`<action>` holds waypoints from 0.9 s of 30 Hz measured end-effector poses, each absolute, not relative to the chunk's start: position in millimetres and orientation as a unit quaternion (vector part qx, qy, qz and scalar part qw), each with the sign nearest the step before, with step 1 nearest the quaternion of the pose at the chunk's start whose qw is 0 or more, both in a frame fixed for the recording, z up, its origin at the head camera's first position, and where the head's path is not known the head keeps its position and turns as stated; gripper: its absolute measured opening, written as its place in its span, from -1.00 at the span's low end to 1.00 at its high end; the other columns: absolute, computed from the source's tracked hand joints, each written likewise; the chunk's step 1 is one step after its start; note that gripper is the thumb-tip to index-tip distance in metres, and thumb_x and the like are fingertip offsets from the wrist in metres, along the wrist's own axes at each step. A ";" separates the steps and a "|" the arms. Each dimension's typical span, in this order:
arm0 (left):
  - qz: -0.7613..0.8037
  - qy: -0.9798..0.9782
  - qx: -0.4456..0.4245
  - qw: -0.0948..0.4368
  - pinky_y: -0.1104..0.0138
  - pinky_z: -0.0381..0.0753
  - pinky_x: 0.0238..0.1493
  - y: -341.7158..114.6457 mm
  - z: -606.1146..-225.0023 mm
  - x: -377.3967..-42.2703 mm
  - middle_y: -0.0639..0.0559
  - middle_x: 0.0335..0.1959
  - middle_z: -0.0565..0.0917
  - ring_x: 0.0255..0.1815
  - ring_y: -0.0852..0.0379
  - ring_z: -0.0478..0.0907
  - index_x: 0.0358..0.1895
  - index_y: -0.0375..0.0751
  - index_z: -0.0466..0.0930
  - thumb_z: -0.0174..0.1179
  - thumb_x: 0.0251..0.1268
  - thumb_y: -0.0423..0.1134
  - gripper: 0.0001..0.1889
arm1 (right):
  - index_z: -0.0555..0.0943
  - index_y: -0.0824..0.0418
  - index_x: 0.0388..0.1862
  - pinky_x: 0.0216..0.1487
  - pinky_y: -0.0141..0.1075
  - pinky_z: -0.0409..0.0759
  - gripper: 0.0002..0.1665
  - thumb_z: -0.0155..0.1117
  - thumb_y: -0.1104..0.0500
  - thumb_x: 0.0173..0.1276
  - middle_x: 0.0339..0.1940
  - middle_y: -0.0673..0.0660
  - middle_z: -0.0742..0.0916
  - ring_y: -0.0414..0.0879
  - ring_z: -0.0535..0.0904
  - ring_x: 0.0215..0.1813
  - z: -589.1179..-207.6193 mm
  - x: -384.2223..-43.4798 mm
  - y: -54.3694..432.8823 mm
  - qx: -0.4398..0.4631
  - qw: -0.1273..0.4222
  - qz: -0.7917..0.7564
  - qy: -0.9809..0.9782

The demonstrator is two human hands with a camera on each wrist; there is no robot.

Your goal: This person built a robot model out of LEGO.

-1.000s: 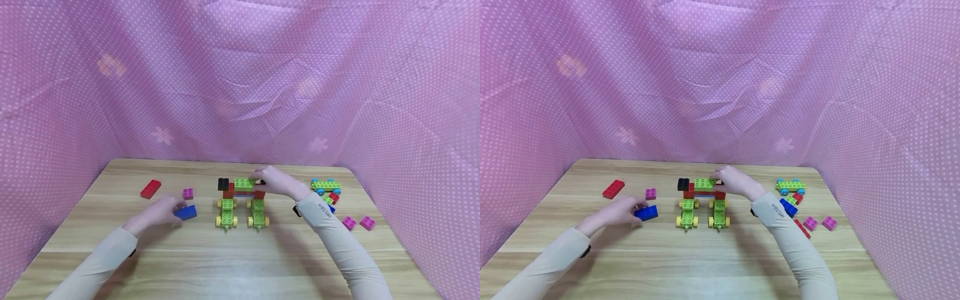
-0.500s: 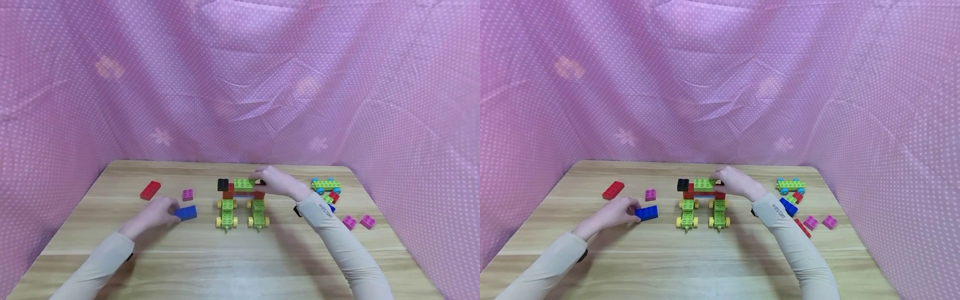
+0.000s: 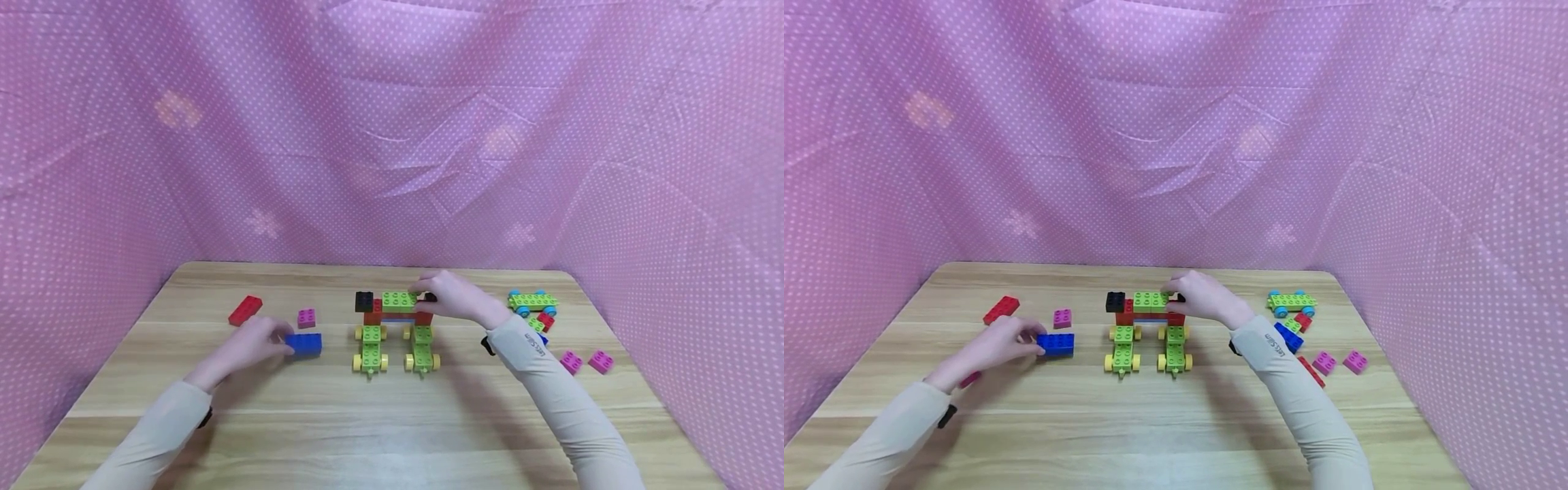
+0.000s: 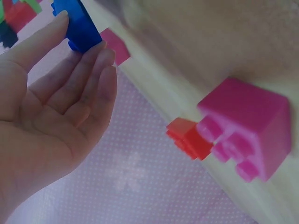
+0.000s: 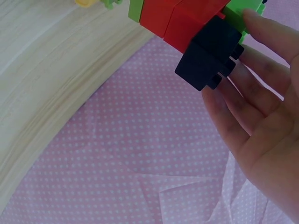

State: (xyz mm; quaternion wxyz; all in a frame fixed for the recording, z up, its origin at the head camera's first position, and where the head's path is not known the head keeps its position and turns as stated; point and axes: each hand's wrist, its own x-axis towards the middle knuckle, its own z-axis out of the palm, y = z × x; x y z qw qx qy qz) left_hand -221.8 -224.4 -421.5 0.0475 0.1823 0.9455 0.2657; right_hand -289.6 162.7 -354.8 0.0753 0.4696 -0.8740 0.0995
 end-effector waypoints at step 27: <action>0.273 0.931 0.232 -0.072 0.09 0.76 -0.05 -201.8 -339.0 -238.7 -0.27 -0.12 0.75 -0.16 -0.06 0.70 0.03 -0.43 0.63 0.36 0.23 -0.26 -0.63 | 0.72 0.24 -0.04 -0.05 -0.27 0.74 -0.70 0.43 0.17 0.27 -0.13 0.13 0.79 0.00 0.74 -0.09 -357.7 -292.3 167.2 0.464 0.070 0.124 -0.874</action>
